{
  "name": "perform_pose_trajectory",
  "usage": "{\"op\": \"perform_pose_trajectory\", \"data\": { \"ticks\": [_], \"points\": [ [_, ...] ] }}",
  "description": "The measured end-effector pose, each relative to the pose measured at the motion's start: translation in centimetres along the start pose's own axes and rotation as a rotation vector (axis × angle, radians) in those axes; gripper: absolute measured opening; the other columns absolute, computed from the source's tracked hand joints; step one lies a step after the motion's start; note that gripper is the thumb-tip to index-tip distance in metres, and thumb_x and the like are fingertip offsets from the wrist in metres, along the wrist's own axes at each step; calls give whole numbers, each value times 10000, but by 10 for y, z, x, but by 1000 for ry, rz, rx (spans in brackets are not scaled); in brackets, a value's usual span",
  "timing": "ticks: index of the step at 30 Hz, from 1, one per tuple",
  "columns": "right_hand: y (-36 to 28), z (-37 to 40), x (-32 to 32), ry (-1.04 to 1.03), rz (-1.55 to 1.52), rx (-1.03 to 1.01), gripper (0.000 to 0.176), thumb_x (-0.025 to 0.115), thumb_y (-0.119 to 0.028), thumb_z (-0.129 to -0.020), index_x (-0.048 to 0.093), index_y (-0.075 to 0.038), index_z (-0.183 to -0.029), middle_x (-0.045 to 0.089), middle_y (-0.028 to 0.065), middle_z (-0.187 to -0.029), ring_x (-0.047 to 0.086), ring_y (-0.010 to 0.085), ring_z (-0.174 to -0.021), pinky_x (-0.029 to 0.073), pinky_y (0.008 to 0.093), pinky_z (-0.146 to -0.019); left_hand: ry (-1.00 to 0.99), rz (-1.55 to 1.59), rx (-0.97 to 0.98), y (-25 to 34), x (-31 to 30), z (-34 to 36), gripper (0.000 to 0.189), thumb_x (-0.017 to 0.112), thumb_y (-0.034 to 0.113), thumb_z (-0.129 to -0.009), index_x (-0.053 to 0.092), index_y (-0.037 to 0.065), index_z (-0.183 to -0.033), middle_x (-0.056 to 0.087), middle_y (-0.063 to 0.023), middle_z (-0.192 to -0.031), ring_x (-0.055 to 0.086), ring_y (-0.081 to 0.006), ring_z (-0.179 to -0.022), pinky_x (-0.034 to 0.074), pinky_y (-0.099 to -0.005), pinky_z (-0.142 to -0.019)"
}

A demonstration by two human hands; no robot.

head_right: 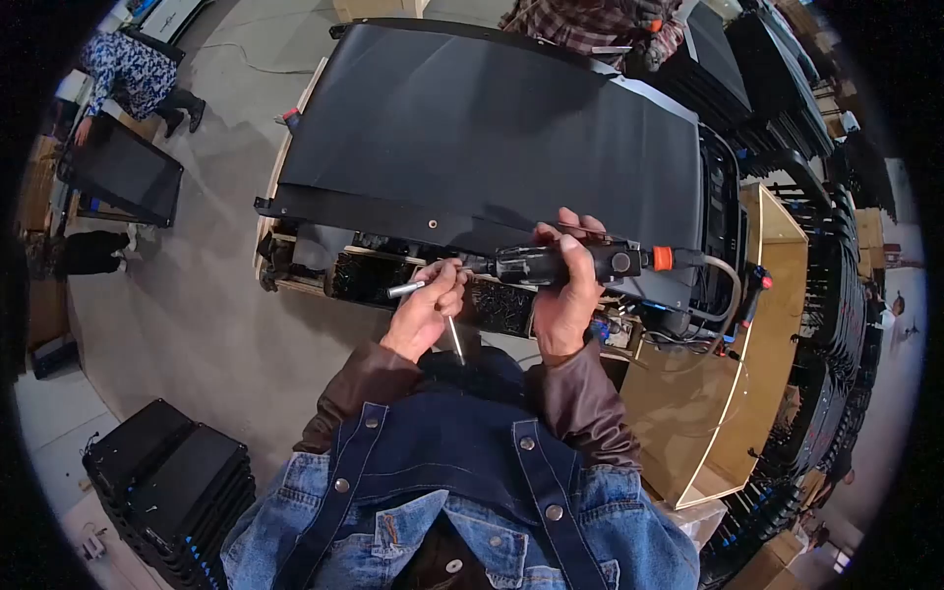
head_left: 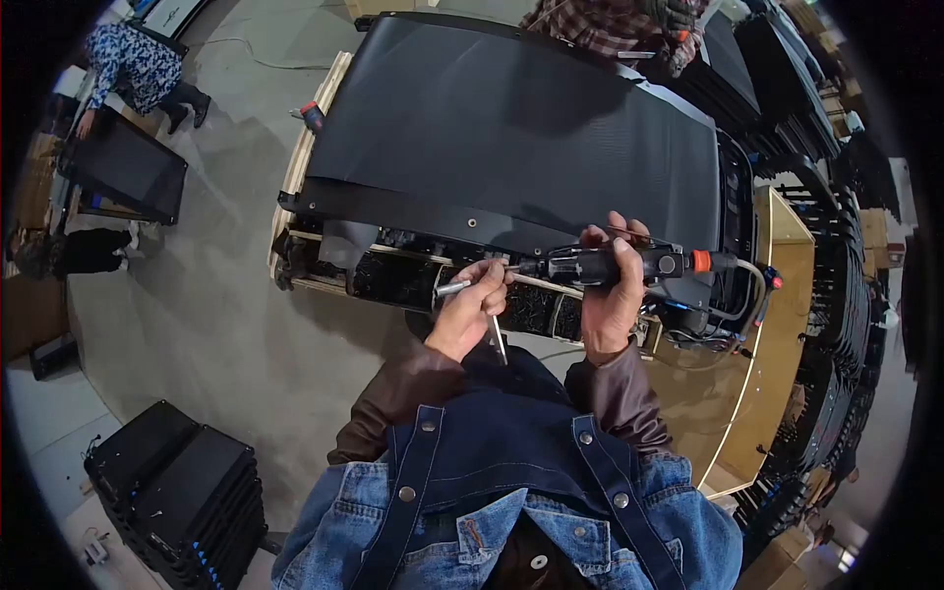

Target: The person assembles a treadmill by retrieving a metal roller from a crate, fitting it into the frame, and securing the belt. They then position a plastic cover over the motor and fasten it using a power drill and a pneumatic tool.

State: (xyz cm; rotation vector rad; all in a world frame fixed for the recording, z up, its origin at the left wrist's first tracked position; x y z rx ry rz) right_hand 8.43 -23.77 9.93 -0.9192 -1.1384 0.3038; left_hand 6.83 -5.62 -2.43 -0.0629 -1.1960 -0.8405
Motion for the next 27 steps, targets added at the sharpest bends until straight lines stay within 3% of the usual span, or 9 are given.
{"op": "perform_pose_trajectory", "data": {
  "ticks": [2, 6, 10, 14, 18, 21, 23, 25, 27],
  "points": [
    [-4, 1, 38, -67, 180, -97, 427, 640, -68, -879, 482, -35, -1273, 590, 147, -1246, 645, 268, -1047, 494, 441, -996, 6, 311, -84, -3, 9, -16, 227, 628, 265, -992, 619, 70, -1109, 555, 19, -856, 397, -41, -586, 318, -196, -502],
    [22, -8, 88, -294, 320, -198, 477, 710, 4, -815, 496, -14, -1241, 610, 187, -1221, 653, 291, -1073, 517, 444, -985, 32, 471, -99, 2, 3, -48, 285, 533, 369, -1028, 594, 94, -1065, 468, 43, -735, 388, -55, -561, 322, -193, -480],
    [49, -17, 122, -460, 528, -195, 382, 706, 64, -779, 541, 22, -1120, 674, 169, -1078, 684, 232, -967, 552, 364, -907, 100, 568, -181, 1, -8, -56, 293, 536, 376, -1027, 593, 91, -1064, 431, 47, -693, 381, -58, -556, 316, -197, -468],
    [73, -29, 137, -654, 683, -59, 382, 746, 10, -742, 577, 9, -1085, 688, 145, -1078, 668, 194, -968, 541, 339, -882, 112, 389, -180, -1, -13, -38, 310, 557, 404, -1014, 570, 98, -973, 409, 62, -684, 352, -46, -550, 273, -188, -462],
    [71, -22, 149, -668, 771, -144, 429, 772, -18, -746, 576, 5, -1126, 691, 142, -1113, 652, 200, -1025, 518, 351, -926, 94, 103, -402, -22, -47, -1, 287, 602, 411, -994, 531, 153, -893, 344, 93, -644, 301, -31, -516, 244, -197, -452],
    [71, -21, 141, -649, 756, -93, 464, 769, -19, -757, 547, 12, -1163, 688, 152, -1122, 654, 216, -1039, 519, 368, -932, 345, -45, -366, -21, -113, 28, 252, 673, 295, -967, 480, 186, -847, 371, 94, -644, 350, -30, -509, 265, -193, -454],
    [71, -21, 142, -637, 757, -96, 410, 773, -17, -745, 578, 5, -1105, 690, 150, -1091, 658, 225, -1022, 521, 368, -918, 321, -47, -376, -35, -153, 39, 273, 720, 343, -927, 514, 181, -849, 404, 76, -656, 394, -46, -511, 295, -202, -461],
    [78, -28, 140, -663, 767, -105, 333, 765, -2, -728, 609, -5, -1023, 688, 148, -1057, 662, 231, -1000, 522, 366, -901, 499, -197, -377, -35, -182, 50, 308, 755, 399, -885, 553, 170, -847, 425, 69, -657, 413, -51, -513, 315, -218, -465],
    [82, -23, 148, -722, 821, -107, 307, 755, 20, -706, 630, -7, -986, 685, 147, -1030, 666, 238, -979, 526, 372, -883, 489, -188, -388, -40, -189, 53, 349, 780, 442, -850, 581, 154, -854, 435, 75, -654, 415, -50, -514, 321, -234, -462]
  ]
}}
Point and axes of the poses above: each hand's wrist, its own z-axis away from the middle knuckle, its own x-axis out of the palm, y = z × x, the point moved 9 cm from there along -z, towards the middle knuckle
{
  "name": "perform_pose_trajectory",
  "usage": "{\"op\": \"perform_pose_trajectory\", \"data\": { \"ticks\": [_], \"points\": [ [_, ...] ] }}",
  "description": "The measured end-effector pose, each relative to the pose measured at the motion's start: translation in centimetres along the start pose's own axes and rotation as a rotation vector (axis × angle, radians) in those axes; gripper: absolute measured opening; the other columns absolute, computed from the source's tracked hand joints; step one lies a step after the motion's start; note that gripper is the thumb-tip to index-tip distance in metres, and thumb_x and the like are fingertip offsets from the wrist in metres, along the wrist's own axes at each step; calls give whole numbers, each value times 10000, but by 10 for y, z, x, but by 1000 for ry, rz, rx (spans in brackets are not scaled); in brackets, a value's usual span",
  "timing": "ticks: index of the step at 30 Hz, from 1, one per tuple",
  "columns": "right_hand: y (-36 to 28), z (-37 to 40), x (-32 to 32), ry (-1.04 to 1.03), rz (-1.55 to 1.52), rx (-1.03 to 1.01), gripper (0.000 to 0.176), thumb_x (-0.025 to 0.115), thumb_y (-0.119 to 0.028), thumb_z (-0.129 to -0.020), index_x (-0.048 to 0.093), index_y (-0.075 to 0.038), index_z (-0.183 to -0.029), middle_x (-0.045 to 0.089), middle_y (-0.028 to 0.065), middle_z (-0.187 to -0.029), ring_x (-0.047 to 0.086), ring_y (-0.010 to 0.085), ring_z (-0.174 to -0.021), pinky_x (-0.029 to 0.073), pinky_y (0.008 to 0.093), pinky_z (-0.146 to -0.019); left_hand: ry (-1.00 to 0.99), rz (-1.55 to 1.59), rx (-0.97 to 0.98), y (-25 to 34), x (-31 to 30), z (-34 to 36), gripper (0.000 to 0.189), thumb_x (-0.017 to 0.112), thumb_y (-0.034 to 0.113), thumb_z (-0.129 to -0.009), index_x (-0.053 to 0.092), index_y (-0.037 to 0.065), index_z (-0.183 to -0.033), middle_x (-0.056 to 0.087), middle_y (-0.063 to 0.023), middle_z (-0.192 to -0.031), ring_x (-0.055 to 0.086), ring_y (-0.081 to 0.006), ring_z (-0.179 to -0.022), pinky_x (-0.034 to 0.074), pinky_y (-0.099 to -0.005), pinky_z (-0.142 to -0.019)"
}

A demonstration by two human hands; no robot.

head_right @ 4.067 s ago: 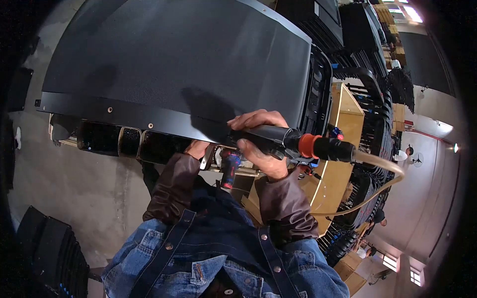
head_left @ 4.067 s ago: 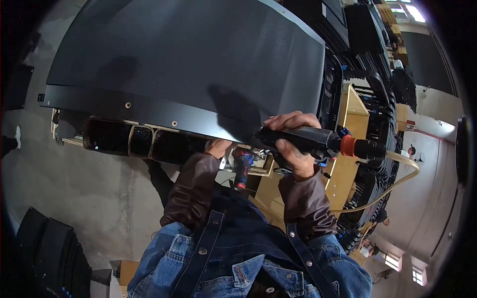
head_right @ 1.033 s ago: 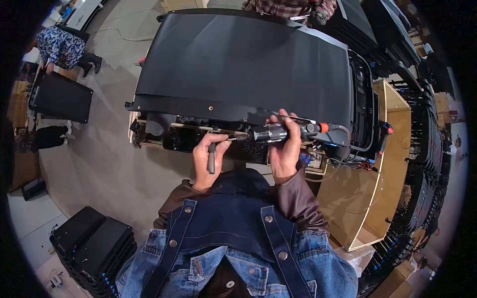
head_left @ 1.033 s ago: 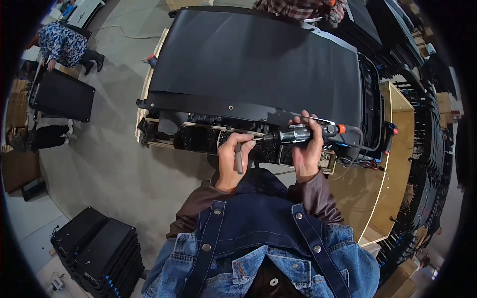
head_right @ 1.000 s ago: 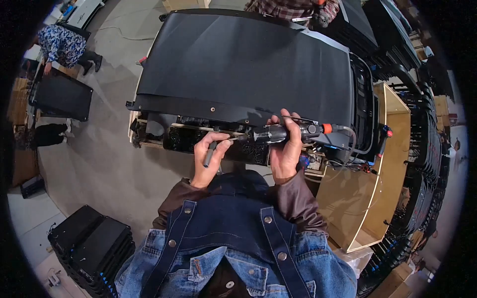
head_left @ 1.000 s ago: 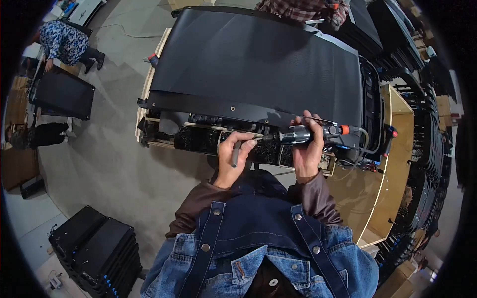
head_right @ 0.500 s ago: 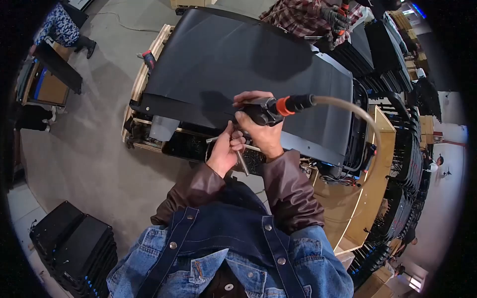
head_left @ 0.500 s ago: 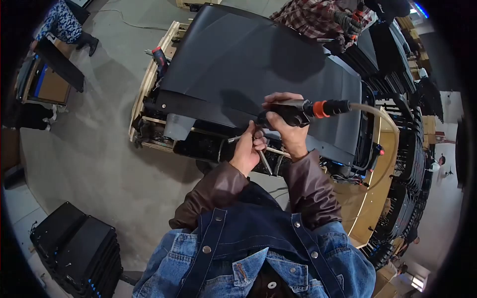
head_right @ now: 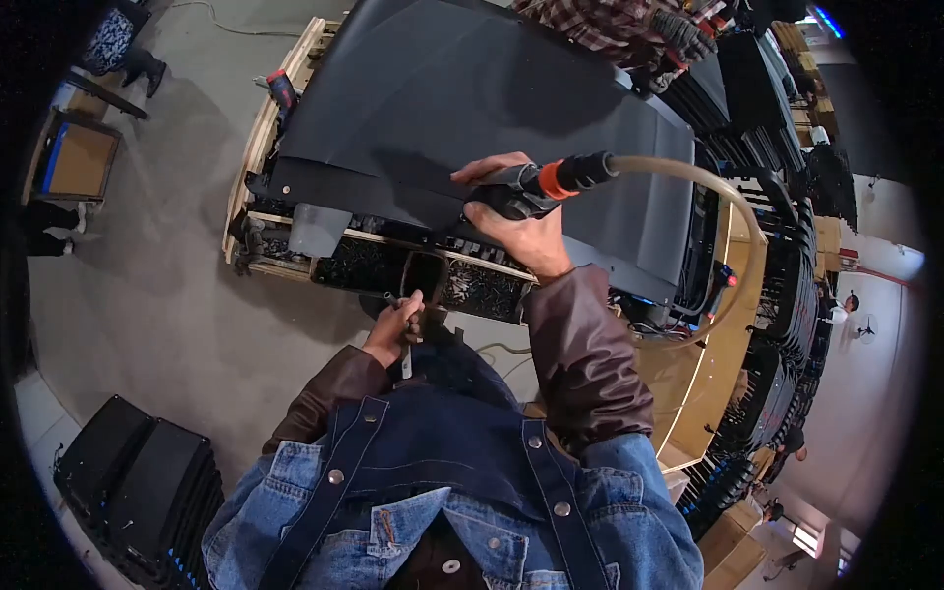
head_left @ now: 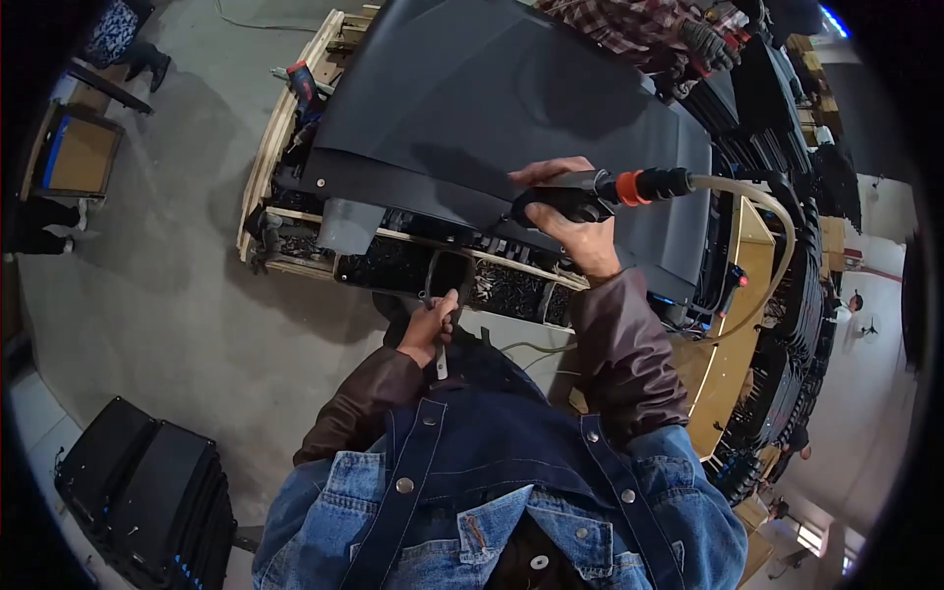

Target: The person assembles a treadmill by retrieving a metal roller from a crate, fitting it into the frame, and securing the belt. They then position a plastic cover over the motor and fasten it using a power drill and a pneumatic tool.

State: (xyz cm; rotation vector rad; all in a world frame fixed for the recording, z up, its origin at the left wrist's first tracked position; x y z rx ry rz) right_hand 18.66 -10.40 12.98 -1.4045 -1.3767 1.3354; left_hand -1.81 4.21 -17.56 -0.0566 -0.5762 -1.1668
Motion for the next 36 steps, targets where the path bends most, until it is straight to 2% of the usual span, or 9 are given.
{"op": "perform_pose_trajectory", "data": {
  "ticks": [5, 8, 14, 19, 22, 25, 26, 28, 36],
  "points": [
    [10, -4, -8, 181, -205, 99, 346, 693, 23, -767, 630, 27, -1107, 697, 129, -1065, 686, 205, -906, 537, 320, -850, -64, 26, 93, 34, 18, 7, 337, 761, 419, -875, 570, 143, -845, 441, 75, -655, 424, -47, -515, 318, -220, -451],
    [6, 0, 12, 80, 54, 118, 381, 726, -8, -749, 614, 29, -1111, 690, 145, -1122, 680, 224, -972, 525, 349, -904, -124, -22, 171, 63, 46, 21, 335, 730, 410, -905, 555, 126, -868, 449, 71, -687, 424, -38, -544, 309, -201, -454],
    [0, 23, 4, 192, 4, -16, 605, 826, -52, -756, 535, 10, -1282, 630, 141, -1247, 618, 218, -1118, 479, 354, -995, -91, -110, 249, 64, 13, 41, 434, 620, 528, -947, 593, 130, -1117, 468, 45, -803, 480, -50, -670, 364, -206, -514],
    [72, 109, -15, 379, 187, 248, 451, 831, -152, -811, 542, -16, -1129, 645, 62, -977, 596, 118, -852, 508, 299, -775, -77, 38, 243, 31, -38, 44, 643, 347, 749, -945, 586, 152, -945, 474, 47, -767, 454, -70, -655, 355, -243, -527],
    [170, 157, 34, 50, 186, 605, 210, 732, -172, -885, 639, 12, -927, 643, 42, -738, 580, 107, -682, 486, 278, -642, 16, -57, 138, 9, -60, 44, 507, 498, 654, -949, 561, 155, -893, 500, 35, -774, 504, -79, -645, 369, -260, -513],
    [255, 163, 99, -429, 666, 257, 263, 655, -211, -883, 679, 27, -994, 727, 193, -918, 709, 343, -797, 542, 425, -680, 107, -166, 131, 3, -66, 59, 453, 566, 590, -944, 549, 141, -887, 541, 13, -773, 543, -96, -668, 388, -258, -499],
    [275, 163, 111, -494, 813, 458, 279, 622, -212, -847, 694, -10, -1025, 705, 237, -897, 680, 434, -823, 542, 494, -677, 138, -203, 145, 4, -66, 65, 441, 548, 551, -961, 558, 121, -864, 583, -9, -792, 593, -121, -683, 438, -275, -517],
    [329, 176, 138, -566, 1046, 175, 241, 619, -181, -831, 688, -31, -1007, 689, 207, -821, 672, 432, -781, 539, 517, -664, 117, -208, 172, 2, -67, 73, 463, 539, 545, -967, 571, 99, -844, 600, -20, -785, 615, -132, -680, 479, -290, -525],
    [373, 189, 159, -999, 1078, 103, 222, 534, -162, -873, 706, -80, -987, 674, 181, -995, 649, 373, -942, 521, 484, -823, 186, -316, 293, -10, -71, 93, 454, 588, 479, -978, 593, 37, -875, 527, 8, -713, 492, -70, -585, 412, -240, -466]
  ]
}}
Point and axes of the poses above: each hand's wrist, its own z-axis away from the middle knuckle, its own x-axis out of the palm, y = z × x, the point moved 9 cm from there along -z, towards the middle knuckle
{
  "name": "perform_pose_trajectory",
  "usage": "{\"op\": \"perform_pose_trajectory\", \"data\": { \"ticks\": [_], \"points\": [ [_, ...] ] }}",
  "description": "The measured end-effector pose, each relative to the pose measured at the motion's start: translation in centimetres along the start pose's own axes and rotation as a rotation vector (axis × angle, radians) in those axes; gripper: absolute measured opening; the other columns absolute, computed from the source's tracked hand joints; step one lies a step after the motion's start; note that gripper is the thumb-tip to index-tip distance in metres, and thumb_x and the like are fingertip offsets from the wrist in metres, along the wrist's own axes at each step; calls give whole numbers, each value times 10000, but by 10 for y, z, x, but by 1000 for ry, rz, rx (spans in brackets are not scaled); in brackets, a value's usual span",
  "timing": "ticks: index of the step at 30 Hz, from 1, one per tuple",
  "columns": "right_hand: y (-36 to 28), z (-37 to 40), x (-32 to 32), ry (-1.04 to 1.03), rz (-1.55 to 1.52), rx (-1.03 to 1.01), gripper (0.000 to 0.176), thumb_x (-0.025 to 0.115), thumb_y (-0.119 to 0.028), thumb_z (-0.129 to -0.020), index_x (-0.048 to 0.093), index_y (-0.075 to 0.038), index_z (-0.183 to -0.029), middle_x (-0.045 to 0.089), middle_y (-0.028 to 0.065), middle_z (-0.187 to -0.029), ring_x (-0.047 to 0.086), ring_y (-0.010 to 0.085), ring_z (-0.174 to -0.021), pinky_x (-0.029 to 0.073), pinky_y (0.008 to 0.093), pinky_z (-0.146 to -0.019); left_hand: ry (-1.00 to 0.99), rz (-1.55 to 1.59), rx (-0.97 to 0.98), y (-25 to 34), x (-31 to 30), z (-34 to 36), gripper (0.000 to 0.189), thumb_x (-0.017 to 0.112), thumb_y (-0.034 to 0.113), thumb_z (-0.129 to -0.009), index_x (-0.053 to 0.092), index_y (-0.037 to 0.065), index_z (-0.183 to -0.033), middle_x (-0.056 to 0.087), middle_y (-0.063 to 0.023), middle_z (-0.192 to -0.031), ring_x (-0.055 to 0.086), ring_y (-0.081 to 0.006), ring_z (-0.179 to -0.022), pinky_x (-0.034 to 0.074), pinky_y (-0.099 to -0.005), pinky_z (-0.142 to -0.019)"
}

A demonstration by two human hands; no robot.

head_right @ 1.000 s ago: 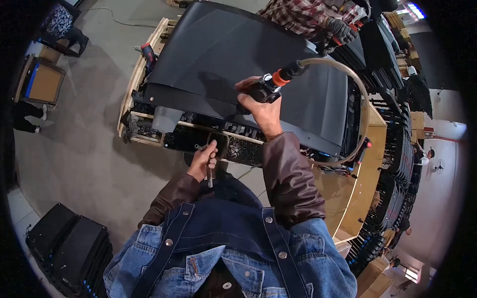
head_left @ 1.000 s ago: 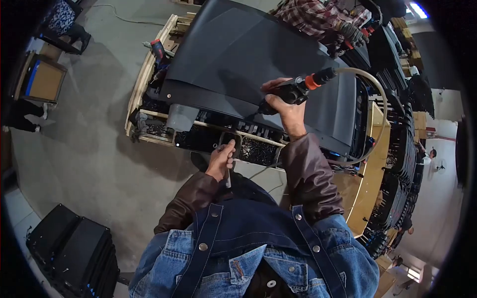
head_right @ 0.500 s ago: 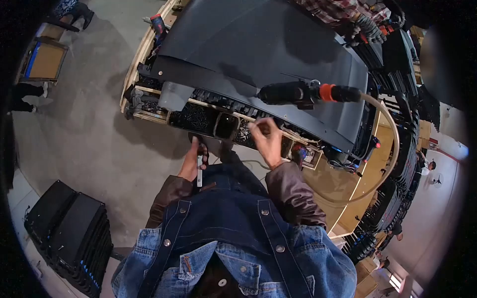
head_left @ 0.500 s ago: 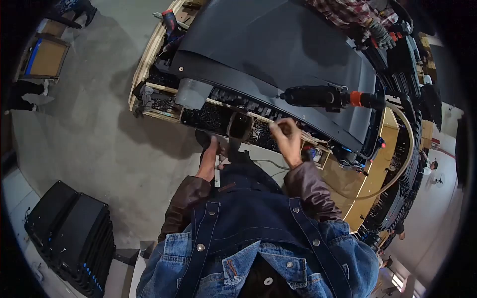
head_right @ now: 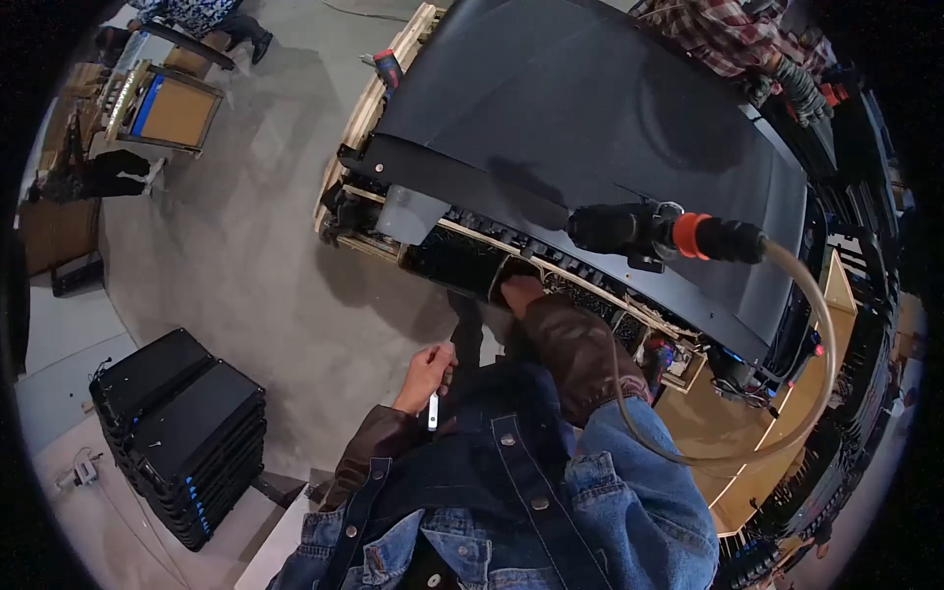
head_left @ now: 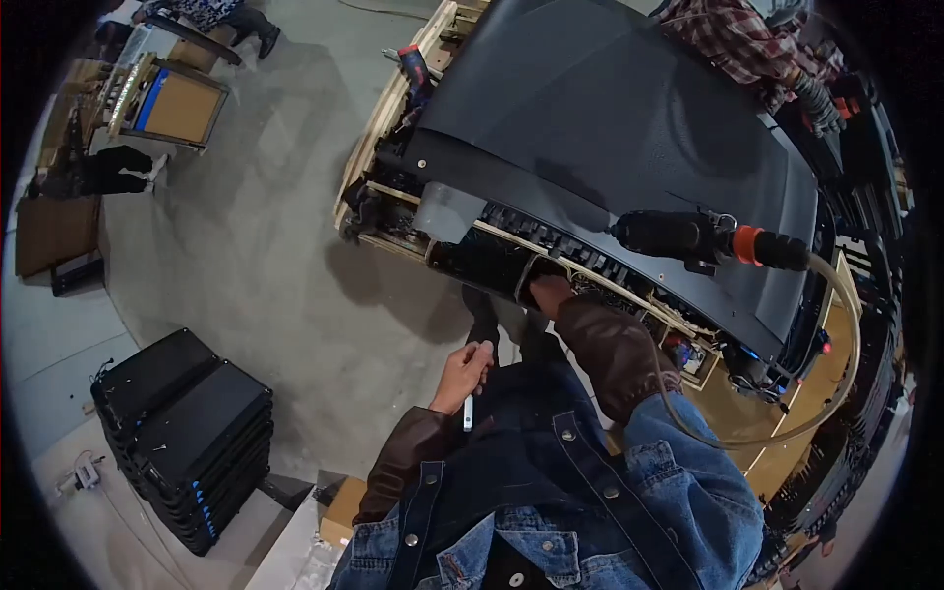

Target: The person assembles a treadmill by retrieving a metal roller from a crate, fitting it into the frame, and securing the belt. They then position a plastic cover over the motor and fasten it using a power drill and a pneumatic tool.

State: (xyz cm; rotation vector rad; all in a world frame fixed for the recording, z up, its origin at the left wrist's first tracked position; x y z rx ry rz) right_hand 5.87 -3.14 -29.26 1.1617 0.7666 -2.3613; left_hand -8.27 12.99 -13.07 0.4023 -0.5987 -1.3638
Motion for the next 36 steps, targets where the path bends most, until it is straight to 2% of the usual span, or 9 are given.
{"op": "perform_pose_trajectory", "data": {
  "ticks": [6, 7, 9, 12, 20, 27, 30, 32, 36],
  "points": [
    [24, 34, -33, 505, -458, 45, 227, 612, -123, -858, 709, -104, -1063, 691, 208, -985, 666, 397, -875, 548, 463, -757, -4, 61, 171, 33, 19, -3, 424, 599, 475, -978, 572, 53, -990, 419, 47, -704, 405, -34, -575, 370, -208, -483],
    [28, 50, -43, 320, -1010, 306, 254, 636, -109, -906, 661, -53, -1153, 706, 213, -1028, 699, 348, -841, 564, 400, -717, -44, 84, 186, 42, 27, -2, 409, 592, 448, -989, 562, 42, -1033, 417, 50, -708, 393, -34, -571, 376, -213, -484],
    [6, 86, -92, 346, -1773, 256, 291, 642, -116, -957, 609, 20, -1211, 711, 135, -1046, 686, 167, -818, 559, 290, -697, -80, 58, 239, 62, 46, 2, 407, 588, 442, -993, 560, 39, -1041, 420, 48, -709, 397, -34, -575, 380, -213, -485],
    [-22, 151, -166, 356, -2059, 124, 285, 635, -139, -975, 606, 38, -1197, 707, 166, -1070, 705, 190, -787, 593, 285, -702, -149, 36, 341, 94, 83, 14, 366, 575, 386, -1012, 550, 23, -1058, 432, 34, -720, 409, -36, -584, 394, -219, -488],
    [-26, 225, -215, 417, -2190, -223, 271, 645, -146, -972, 644, 30, -1177, 660, 67, -882, 622, 141, -748, 518, 256, -695, -270, -38, 545, 140, 167, 54, 218, 559, 240, -1030, 560, 29, -1087, 506, 5, -746, 463, -53, -572, 451, -234, -499],
    [-23, 252, -232, 463, -2077, -274, 265, 664, -160, -960, 671, 29, -1147, 667, 77, -916, 630, 148, -771, 525, 273, -716, -191, -132, 608, 153, 190, 71, 242, 594, 251, -1014, 588, 22, -1092, 573, -13, -824, 499, -57, -562, 437, -226, -495],
    [-20, 253, -227, 459, -2099, -261, 259, 670, -161, -955, 684, 27, -1132, 678, 83, -936, 645, 158, -784, 545, 287, -743, -112, -225, 776, 165, 195, 78, 195, 630, 167, -981, 604, -21, -1025, 603, -44, -848, 607, -130, -722, 496, -304, -592],
    [-18, 252, -226, 410, -2124, -247, 280, 675, -169, -951, 669, 25, -1152, 683, 92, -945, 659, 171, -800, 558, 302, -760, 35, -387, 1076, 181, 193, 93, 196, 676, 153, -938, 611, -17, -1010, 600, -85, -862, 642, -217, -754, 510, -354, -642],
    [-25, 245, -214, 269, -2244, -229, 303, 671, -186, -952, 648, -1, -1191, 701, 110, -990, 691, 208, -863, 579, 335, -789, 132, -533, 1161, 190, 188, 96, 200, 700, 160, -908, 620, 11, -1016, 593, -115, -855, 643, -294, -738, 508, -366, -629]
  ]
}}
Point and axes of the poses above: each hand's wrist, its own z-axis away from the middle knuckle, its own x-axis out of the palm, y = z × x, the point moved 9 cm from there along -z, towards the middle knuckle
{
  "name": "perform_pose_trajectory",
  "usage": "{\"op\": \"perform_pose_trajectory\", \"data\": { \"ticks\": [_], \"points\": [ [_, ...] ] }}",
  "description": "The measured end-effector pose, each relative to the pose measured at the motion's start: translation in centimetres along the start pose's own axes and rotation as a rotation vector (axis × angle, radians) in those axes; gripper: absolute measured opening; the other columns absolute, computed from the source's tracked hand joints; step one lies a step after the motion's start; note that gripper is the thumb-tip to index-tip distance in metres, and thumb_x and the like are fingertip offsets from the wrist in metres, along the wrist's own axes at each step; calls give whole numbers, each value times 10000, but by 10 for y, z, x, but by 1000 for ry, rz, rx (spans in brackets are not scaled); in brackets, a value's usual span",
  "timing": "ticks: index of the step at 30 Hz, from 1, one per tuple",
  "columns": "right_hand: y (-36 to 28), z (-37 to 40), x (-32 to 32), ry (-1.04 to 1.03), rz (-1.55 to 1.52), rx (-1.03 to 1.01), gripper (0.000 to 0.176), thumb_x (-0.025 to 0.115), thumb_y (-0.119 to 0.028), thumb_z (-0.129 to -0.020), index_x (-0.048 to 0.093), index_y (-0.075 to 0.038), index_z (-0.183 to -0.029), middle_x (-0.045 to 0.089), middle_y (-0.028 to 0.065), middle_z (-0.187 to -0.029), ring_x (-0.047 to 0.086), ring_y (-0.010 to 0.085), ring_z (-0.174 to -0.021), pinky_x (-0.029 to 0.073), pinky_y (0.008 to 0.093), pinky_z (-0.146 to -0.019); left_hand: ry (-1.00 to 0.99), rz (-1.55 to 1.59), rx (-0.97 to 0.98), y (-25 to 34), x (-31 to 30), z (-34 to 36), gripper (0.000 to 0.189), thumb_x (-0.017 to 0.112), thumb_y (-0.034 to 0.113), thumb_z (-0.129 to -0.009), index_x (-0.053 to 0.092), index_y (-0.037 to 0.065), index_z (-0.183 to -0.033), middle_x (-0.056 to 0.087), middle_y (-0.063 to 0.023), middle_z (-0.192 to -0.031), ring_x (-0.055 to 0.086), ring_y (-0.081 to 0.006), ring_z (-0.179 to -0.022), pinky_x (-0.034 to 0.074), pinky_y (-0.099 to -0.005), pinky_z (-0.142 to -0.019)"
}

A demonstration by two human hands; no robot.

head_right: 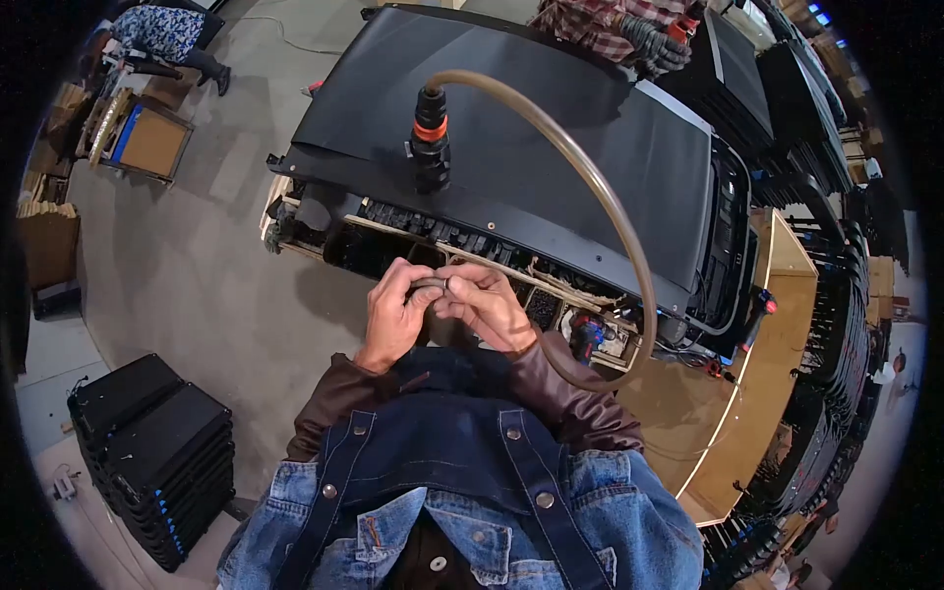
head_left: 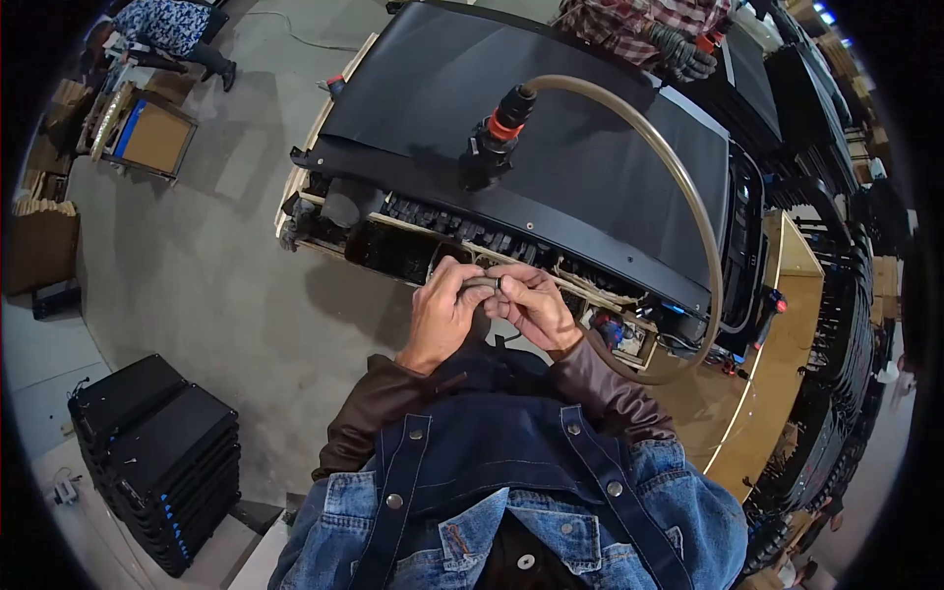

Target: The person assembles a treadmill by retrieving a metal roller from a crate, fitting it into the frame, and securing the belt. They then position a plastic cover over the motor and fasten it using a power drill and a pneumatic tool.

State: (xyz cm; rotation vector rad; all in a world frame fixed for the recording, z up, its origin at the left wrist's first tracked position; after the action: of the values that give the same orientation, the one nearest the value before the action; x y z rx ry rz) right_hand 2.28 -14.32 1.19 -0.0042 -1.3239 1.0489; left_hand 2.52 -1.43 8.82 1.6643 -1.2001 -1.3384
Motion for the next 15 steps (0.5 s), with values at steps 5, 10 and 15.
{"op": "perform_pose_trajectory", "data": {
  "ticks": [5, 10, 15],
  "points": [
    [17, -16, -1, -94, -173, 31, 274, 622, -179, -981, 625, -30, -1212, 698, 126, -1056, 699, 232, -896, 580, 358, -810, -61, -44, 14, -6, -8, -12, 176, 711, 128, -872, 634, 29, -996, 592, -111, -859, 637, -334, -743, 504, -387, -613],
    [18, -28, 2, 41, -116, -22, 260, 581, -180, -1005, 587, -25, -1215, 677, 138, -1126, 691, 236, -925, 569, 375, -856, -120, -57, 8, -23, -13, -27, 160, 719, 111, -859, 645, 14, -963, 604, -120, -869, 641, -324, -744, 509, -375, -644],
    [-6, -33, -17, 260, 567, -31, 223, 637, -87, -961, 611, 26, -1151, 658, 91, -1017, 657, 152, -827, 544, 295, -808, -277, 373, -339, -115, 16, -17, 296, 772, 261, -869, 679, -19, -882, 609, -20, -785, 601, -129, -732, 472, -289, -662]
  ]
}}
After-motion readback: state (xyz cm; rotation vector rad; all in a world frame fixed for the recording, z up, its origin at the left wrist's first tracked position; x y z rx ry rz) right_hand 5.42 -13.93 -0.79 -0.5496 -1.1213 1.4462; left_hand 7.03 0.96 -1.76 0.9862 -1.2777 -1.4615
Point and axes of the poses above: each hand's wrist, its own z-axis away from the middle knuckle, its own x-axis out of the palm, y = z × x, the point moved 9 cm from there along -z, towards the middle knuckle
